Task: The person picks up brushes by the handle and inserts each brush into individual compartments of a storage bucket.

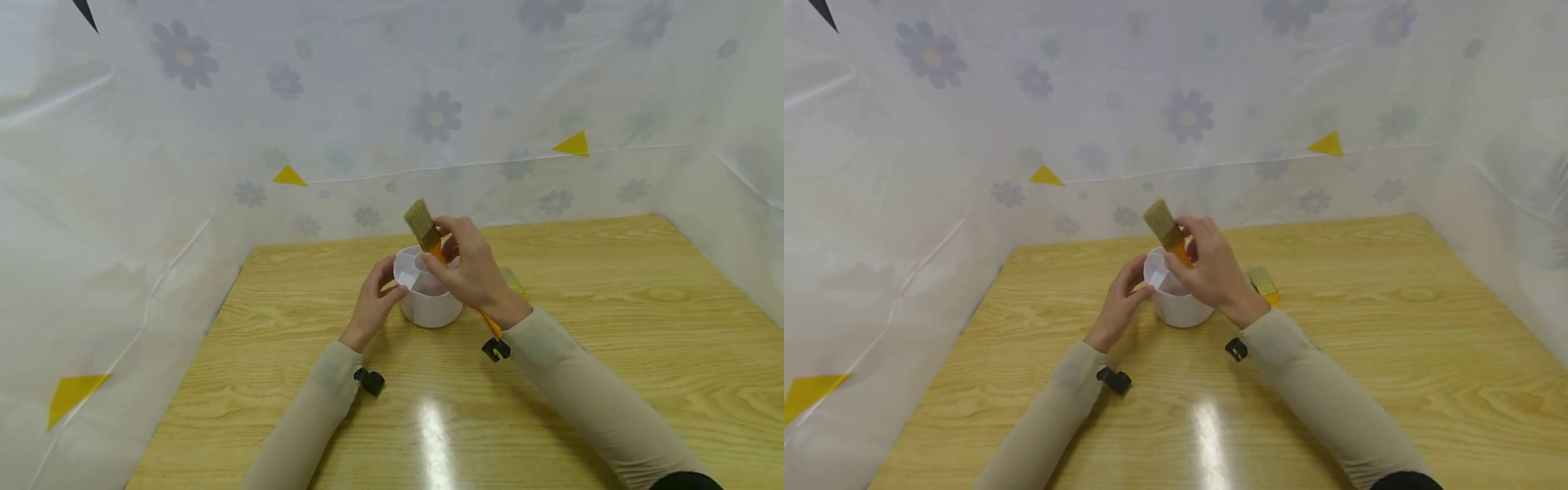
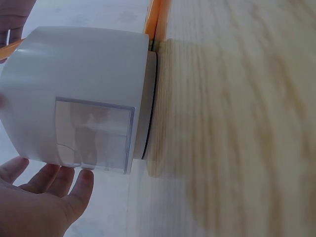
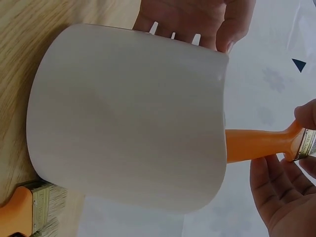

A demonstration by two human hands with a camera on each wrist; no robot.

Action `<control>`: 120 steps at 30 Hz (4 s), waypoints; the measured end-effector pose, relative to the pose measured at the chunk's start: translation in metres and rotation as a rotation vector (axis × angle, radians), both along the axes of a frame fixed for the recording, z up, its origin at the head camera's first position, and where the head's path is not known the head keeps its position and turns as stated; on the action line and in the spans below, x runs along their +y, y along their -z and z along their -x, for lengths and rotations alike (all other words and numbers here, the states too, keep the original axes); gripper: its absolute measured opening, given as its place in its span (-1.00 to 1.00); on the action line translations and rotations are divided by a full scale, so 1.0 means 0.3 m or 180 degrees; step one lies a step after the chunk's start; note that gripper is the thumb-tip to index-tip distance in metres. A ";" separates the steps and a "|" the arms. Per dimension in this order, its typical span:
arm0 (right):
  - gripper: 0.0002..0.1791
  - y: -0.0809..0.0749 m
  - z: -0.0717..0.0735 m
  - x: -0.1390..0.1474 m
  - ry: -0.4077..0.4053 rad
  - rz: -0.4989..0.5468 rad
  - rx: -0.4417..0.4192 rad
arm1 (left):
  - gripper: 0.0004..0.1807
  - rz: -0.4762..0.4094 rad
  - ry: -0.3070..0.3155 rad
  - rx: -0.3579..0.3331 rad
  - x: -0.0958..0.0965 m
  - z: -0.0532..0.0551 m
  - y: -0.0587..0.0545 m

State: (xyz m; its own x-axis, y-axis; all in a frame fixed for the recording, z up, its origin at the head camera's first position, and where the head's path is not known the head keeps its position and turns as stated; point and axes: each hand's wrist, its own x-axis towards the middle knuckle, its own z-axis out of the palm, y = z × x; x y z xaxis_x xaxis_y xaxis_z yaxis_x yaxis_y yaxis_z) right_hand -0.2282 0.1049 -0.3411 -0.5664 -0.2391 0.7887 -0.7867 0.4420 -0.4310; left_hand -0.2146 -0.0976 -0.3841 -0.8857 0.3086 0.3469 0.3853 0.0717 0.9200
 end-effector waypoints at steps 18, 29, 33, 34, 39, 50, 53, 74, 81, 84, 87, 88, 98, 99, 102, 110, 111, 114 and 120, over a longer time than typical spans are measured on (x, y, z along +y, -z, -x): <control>-0.45 0.035 -0.003 0.004 -0.0050 -0.0021 -0.0137 | -0.38 -0.0024 0.0026 -0.0014 -0.001 0.002 0.001; -0.46 0.061 -0.012 -0.005 -0.0086 -0.0152 -0.0213 | -0.38 -0.0003 0.0001 0.0030 -0.001 0.000 0.002; -0.45 0.068 -0.018 -0.006 -0.0105 -0.0174 -0.0245 | -0.38 -0.0002 0.0014 0.0028 -0.002 -0.001 0.001; -0.45 0.070 -0.018 -0.005 -0.0108 -0.0177 -0.0251 | -0.38 0.0003 0.0017 0.0028 -0.002 -0.001 0.001; -0.45 0.077 -0.023 -0.005 -0.0113 -0.0206 -0.0300 | -0.38 0.0034 0.0029 0.0030 -0.004 0.000 0.002; -0.42 0.083 -0.027 -0.004 -0.0199 -0.0169 -0.0337 | -0.38 0.0034 0.0019 -0.0009 -0.004 -0.004 0.001; -0.41 0.083 -0.028 -0.006 -0.0210 -0.0151 -0.0322 | -0.38 0.0032 0.0031 -0.0010 -0.005 -0.005 0.000; -0.55 0.097 -0.023 -0.007 -0.0172 -0.0170 -0.0104 | -0.38 0.0079 0.0002 -0.0061 -0.003 -0.006 -0.003; -0.73 0.098 -0.021 -0.007 -0.0099 -0.0270 0.0016 | -0.37 0.0196 -0.0081 -0.0106 -0.005 -0.010 -0.006; -0.72 0.099 -0.021 -0.006 -0.0151 -0.0294 -0.0007 | -0.37 0.0179 -0.0078 -0.0101 -0.004 -0.010 -0.006; -0.72 0.099 -0.023 -0.007 -0.0175 -0.0319 -0.0018 | -0.37 0.0178 -0.0068 -0.0096 -0.005 -0.009 -0.004; -0.72 0.099 -0.023 -0.007 -0.0175 -0.0329 -0.0024 | -0.37 0.0183 -0.0066 -0.0091 -0.005 -0.008 -0.004; -0.71 0.090 -0.027 -0.004 -0.0188 -0.0320 -0.0020 | -0.38 0.0178 -0.0057 -0.0071 -0.005 -0.007 -0.001; -0.71 0.090 -0.027 -0.002 -0.0194 -0.0305 0.0000 | -0.38 0.0178 -0.0055 -0.0078 -0.005 -0.007 -0.002; -0.68 0.088 -0.023 0.004 -0.0193 -0.0261 0.0074 | -0.37 0.0188 -0.0056 -0.0096 -0.005 -0.008 -0.003; -0.68 0.081 -0.020 0.036 -0.0123 -0.0178 0.0009 | -0.36 0.0199 -0.0069 -0.0120 -0.004 -0.009 -0.004; -0.68 0.080 -0.019 0.041 -0.0123 -0.0162 0.0004 | -0.36 0.0190 -0.0068 -0.0119 -0.003 -0.008 -0.004; -0.68 0.077 -0.016 0.058 -0.0120 -0.0135 0.0003 | -0.35 0.0170 -0.0066 -0.0109 -0.003 -0.008 -0.004; -0.69 0.078 -0.007 0.094 -0.0013 -0.0201 0.0024 | -0.36 0.0126 -0.0065 -0.0087 -0.004 -0.009 -0.003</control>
State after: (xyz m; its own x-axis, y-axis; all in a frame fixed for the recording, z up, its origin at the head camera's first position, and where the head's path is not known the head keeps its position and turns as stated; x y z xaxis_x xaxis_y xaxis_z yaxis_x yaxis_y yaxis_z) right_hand -0.2260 0.1330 -0.3644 -0.5594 -0.2910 0.7761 -0.7917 0.4648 -0.3964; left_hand -0.2118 -0.0988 -0.3830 -0.9009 0.3034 0.3103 0.3581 0.1159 0.9265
